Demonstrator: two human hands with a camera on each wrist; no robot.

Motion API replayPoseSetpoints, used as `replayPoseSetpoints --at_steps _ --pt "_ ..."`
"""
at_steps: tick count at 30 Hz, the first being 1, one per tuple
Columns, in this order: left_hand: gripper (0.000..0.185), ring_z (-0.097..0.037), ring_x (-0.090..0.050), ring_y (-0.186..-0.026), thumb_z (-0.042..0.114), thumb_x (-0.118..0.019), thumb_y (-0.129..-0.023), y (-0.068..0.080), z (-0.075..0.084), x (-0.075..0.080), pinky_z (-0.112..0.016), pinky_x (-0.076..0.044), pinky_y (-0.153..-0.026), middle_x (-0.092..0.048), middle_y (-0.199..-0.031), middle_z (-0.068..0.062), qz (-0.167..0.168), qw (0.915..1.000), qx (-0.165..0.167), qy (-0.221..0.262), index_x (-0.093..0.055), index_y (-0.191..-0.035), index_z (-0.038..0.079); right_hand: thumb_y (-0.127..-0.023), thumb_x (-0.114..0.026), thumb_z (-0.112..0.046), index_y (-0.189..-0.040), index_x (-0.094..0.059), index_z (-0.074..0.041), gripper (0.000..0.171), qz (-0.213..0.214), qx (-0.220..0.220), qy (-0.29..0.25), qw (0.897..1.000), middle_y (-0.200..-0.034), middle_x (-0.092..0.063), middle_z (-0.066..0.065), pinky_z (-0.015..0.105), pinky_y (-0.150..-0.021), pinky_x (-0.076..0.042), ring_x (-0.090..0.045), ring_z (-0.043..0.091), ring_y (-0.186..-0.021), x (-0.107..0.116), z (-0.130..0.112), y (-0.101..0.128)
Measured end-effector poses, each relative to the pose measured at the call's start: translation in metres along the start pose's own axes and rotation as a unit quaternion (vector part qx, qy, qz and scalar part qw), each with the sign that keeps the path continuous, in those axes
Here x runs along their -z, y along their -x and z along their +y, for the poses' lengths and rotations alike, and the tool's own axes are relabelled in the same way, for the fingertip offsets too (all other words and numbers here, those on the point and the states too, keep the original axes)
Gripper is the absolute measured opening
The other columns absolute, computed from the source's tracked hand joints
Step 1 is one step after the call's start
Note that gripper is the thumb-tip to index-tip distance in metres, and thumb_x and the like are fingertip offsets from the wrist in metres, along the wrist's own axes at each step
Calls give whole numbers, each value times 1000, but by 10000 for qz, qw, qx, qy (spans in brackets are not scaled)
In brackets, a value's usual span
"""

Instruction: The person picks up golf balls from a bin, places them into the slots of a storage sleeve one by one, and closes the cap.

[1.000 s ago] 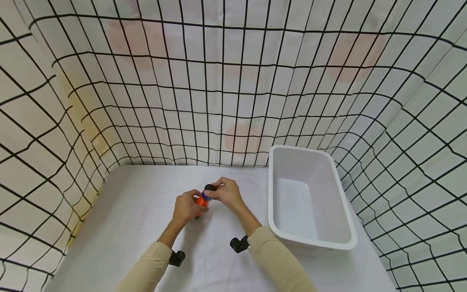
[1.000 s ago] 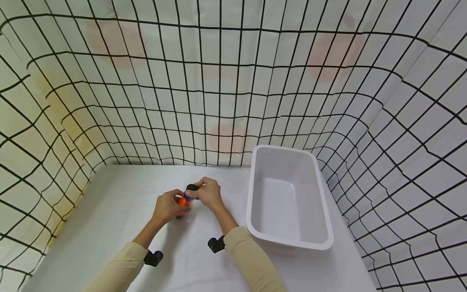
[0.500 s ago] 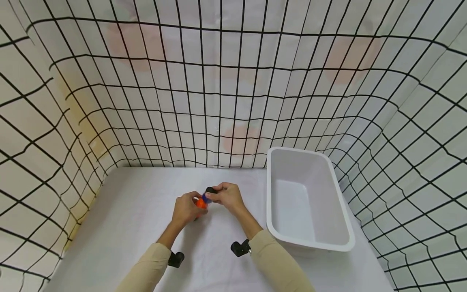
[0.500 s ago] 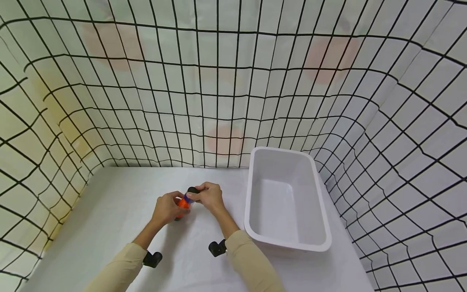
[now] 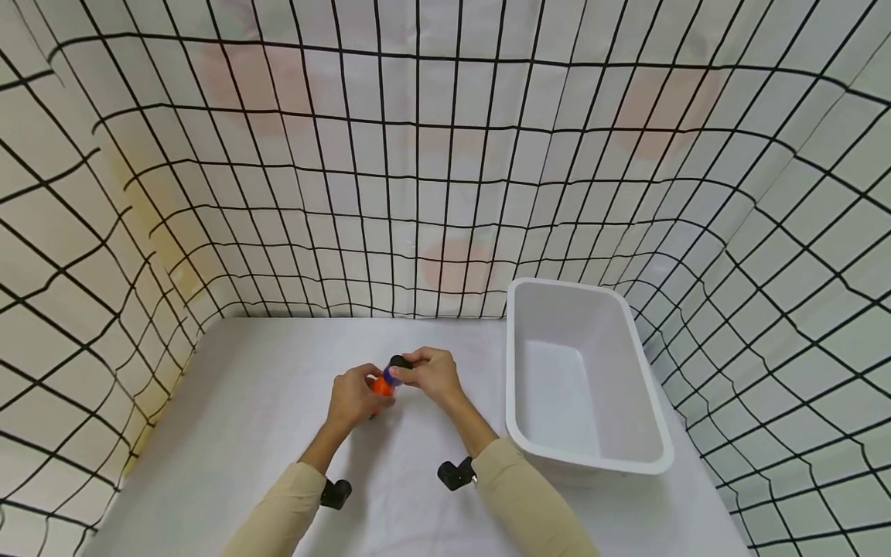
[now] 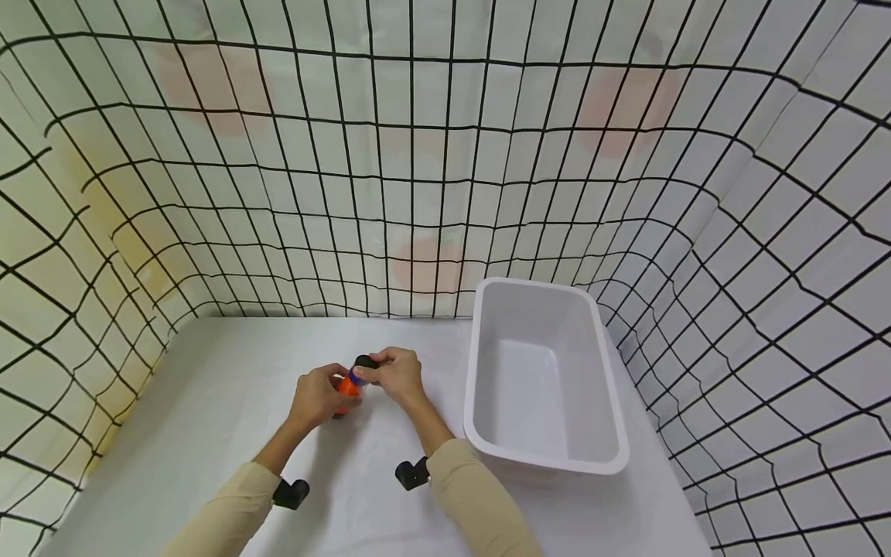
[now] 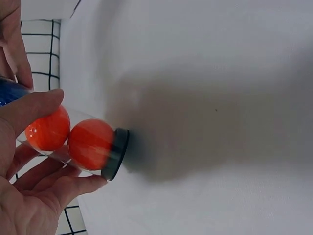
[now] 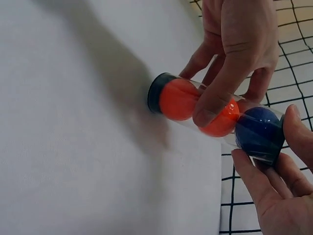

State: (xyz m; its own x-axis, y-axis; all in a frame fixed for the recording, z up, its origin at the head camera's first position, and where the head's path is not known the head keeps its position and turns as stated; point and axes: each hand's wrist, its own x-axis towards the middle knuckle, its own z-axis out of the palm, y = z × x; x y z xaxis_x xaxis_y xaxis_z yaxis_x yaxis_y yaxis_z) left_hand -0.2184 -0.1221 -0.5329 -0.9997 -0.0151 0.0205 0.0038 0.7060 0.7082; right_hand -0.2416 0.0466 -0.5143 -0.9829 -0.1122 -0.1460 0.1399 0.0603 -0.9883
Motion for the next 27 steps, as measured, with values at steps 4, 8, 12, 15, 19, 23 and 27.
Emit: replayPoseSetpoints --at_steps 4,8,12,15,19,23,27 --pt "41 -31 -71 -85 16 -92 -69 3 -5 2 -46 -59 -80 -77 -94 -18 -22 10000 82 1 -73 -103 3 -80 -86 -10 -106 -72 7 34 3 148 285 9995 -104 -75 23 36 -73 -62 -73 14 -76 -7 1 3" --pt "43 -32 -70 -85 17 -91 -71 3 -9 4 -46 -59 -79 -76 -95 -19 -5 10000 40 4 -73 -106 3 -81 -86 -17 -105 -73 1 32 145 390 945 9947 -105 -77 19 32 -70 -61 -75 20 -81 -12 -2 5" --pt "43 -33 -70 -86 17 -91 -71 3 -10 6 -47 -58 -80 -77 -95 -19 76 9999 66 0 -73 -107 3 -83 -85 -26 -109 -74 -4 36 156 575 2011 9778 -98 -78 15 27 -65 -54 -74 27 -89 -16 -15 9" --pt "43 -32 -71 -86 16 -90 -71 5 -11 7 -45 -59 -79 -77 -96 -19 49 9999 89 54 -72 -107 2 -85 -82 -30 -114 -72 -5 40 -54 501 2806 9585 -97 -77 14 30 -64 -52 -71 29 -90 -17 -28 13" --pt "44 -31 -72 -85 15 -90 -71 8 -11 10 -45 -59 -78 -77 -97 -19 -22 9999 90 64 -71 -108 2 -88 -78 -32 -123 -68 -3 47 -436 320 3781 9242 -101 -76 13 37 -72 -56 -70 28 -93 -10 -50 16" --pt "47 -36 -73 -92 16 -90 -70 11 -12 15 -49 -58 -81 -76 -100 -22 50 9999 108 8 -71 -111 2 -93 -73 -32 -133 -61 -1 51 -682 216 4309 8995 -110 -74 15 43 -87 -57 -70 29 -104 4 -77 19" --pt "46 -41 -72 -95 18 -90 -69 14 -14 20 -52 -57 -80 -76 -102 -22 99 9999 42 -91 -72 -109 5 -94 -72 -33 -139 -57 -3 56 -777 192 4563 8862 -117 -72 15 44 -89 -56 -68 30 -110 22 -102 23"
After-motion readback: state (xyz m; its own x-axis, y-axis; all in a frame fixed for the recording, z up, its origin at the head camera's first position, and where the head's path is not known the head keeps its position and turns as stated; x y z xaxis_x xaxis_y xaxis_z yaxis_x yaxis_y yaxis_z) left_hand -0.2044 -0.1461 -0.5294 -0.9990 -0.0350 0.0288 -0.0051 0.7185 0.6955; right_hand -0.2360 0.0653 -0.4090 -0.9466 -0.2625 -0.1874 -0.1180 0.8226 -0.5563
